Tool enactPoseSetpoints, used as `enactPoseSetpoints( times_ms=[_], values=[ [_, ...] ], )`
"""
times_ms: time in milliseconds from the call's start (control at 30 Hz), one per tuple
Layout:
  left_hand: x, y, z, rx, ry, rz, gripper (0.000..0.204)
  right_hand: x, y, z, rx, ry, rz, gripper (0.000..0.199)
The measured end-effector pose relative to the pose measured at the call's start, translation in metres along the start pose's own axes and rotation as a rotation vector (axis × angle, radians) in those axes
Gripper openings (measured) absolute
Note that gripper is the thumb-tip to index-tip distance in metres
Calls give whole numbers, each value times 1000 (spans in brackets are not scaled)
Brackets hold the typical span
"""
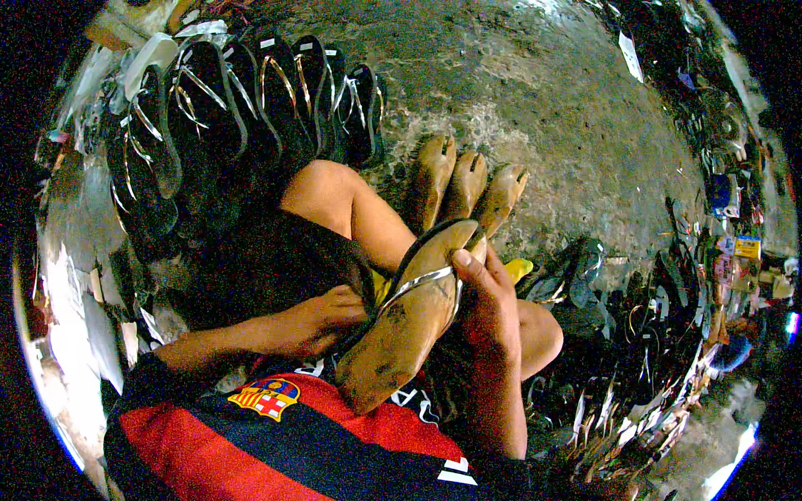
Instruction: The person sits on the floor and repeatedly assembles flip-flops by pressing the strap into the sole using a wooden shoe last. The person handles multiple flip-flops one at a time, pressing the strap into the sole and then placing the finished unit aside.
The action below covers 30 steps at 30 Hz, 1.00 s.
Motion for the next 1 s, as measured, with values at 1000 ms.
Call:
enactPoseSetpoints(
  times_ms=[1000],
  values=[
    [-107,4,-81,1920,-436,729,98,1,-14,100,-133,1010,526,52]
  ],
)
Point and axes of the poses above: each hand's wrist, its own x-axis away from the middle knuckle, its own y-axis out of the back of the hand, z = x × y, the point moved 1 cm from there along -x, towards the middle knuckle, and after that the axes turned 14 degrees about z, right-handed, at the moved point
